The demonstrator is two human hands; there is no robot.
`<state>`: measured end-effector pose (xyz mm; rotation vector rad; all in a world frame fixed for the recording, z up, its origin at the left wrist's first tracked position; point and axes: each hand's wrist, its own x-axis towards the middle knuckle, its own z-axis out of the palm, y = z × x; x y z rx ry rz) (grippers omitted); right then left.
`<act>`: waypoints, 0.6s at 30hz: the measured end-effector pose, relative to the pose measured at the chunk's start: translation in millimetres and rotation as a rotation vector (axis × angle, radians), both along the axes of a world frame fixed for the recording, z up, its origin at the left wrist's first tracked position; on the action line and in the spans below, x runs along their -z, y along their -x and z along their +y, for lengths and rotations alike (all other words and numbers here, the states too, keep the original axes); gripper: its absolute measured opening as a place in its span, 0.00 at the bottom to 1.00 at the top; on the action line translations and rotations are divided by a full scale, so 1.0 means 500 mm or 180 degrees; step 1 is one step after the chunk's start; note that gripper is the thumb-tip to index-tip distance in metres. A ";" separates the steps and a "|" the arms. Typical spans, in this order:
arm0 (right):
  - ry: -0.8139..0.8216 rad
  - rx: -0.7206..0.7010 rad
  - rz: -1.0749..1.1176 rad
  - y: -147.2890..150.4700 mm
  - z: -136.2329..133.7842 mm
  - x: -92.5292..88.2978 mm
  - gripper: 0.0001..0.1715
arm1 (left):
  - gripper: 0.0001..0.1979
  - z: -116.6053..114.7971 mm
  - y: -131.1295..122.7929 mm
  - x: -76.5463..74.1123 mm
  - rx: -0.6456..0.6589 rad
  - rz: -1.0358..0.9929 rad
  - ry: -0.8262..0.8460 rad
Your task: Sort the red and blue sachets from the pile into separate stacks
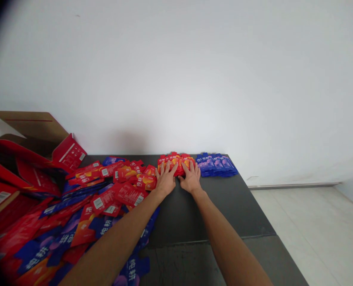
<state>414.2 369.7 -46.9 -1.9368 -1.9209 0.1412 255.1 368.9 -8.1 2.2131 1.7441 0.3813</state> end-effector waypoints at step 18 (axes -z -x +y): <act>-0.0141 -0.0031 -0.0208 0.090 -0.210 -0.077 0.46 | 0.36 -0.196 0.063 -0.053 -0.0025 0.0171 -0.0613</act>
